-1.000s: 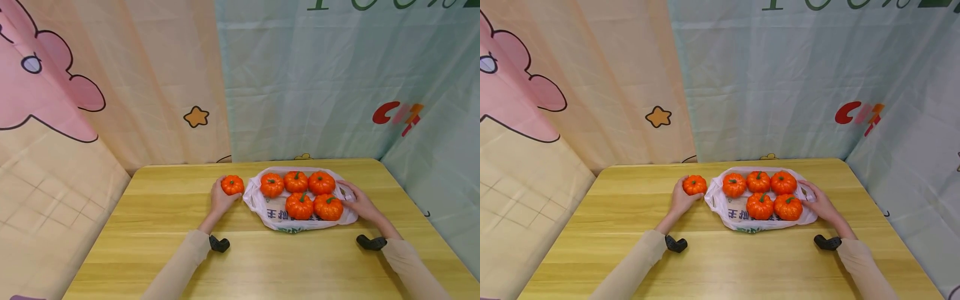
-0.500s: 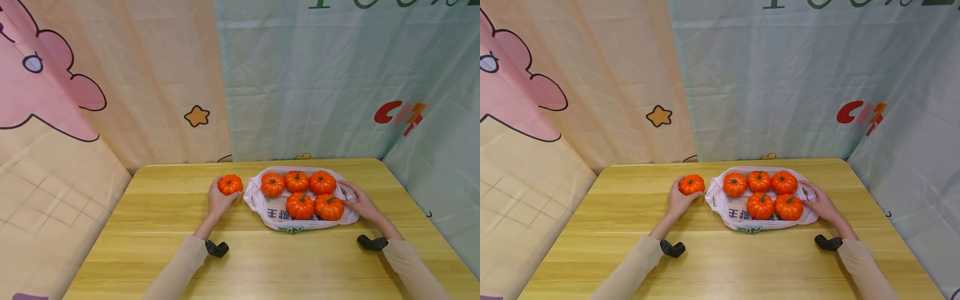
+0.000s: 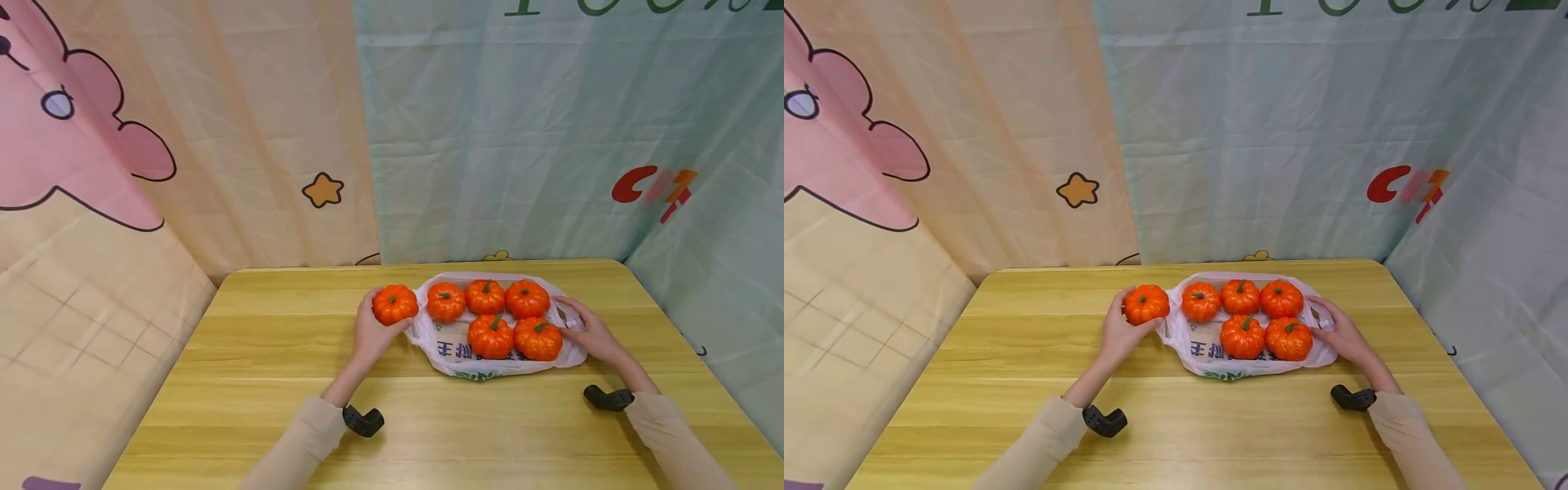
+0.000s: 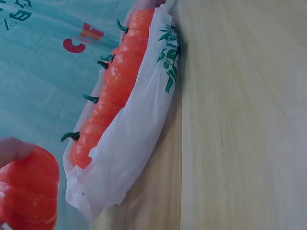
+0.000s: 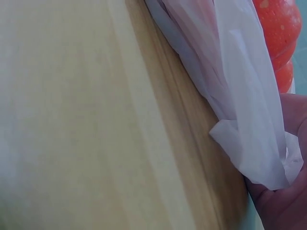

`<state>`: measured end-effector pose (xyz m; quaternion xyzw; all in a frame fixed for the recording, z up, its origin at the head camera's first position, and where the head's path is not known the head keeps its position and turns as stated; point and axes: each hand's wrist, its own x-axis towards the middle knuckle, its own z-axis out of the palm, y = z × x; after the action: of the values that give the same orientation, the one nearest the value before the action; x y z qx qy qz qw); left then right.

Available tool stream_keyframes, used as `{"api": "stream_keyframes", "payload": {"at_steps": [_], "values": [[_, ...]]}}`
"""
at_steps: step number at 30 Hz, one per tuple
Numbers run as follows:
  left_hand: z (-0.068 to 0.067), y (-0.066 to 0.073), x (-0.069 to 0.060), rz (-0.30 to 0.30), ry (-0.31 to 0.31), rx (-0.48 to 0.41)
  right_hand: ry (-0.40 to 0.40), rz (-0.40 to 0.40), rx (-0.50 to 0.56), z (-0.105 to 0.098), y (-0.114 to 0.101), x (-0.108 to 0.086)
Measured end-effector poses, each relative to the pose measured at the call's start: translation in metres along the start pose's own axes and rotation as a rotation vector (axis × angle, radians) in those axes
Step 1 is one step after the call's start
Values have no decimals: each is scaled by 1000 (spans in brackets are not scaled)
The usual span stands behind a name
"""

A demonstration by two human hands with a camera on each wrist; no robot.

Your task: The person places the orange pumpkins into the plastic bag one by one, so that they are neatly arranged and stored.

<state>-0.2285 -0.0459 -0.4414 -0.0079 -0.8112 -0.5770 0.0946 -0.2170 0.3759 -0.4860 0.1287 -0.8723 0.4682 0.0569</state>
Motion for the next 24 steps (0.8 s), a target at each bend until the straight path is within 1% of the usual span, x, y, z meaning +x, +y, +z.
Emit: {"api": "stream_keyframes", "payload": {"at_steps": [5,9,11,17,20,24], "values": [[8,8,-8,43,-12,8,-6,8,9,0,2,1],[17,12,-13,51,-30,12,-11,9,27,0,4,2],[23,13,-16,49,-49,9,-10,14,25,0,5,2],[38,14,-24,62,-94,29,-8,16,9,0,7,2],[45,13,-27,74,-117,31,-9,16,13,1,7,1],[52,11,-30,75,-155,29,-8,34,15,0,6,0]]}}
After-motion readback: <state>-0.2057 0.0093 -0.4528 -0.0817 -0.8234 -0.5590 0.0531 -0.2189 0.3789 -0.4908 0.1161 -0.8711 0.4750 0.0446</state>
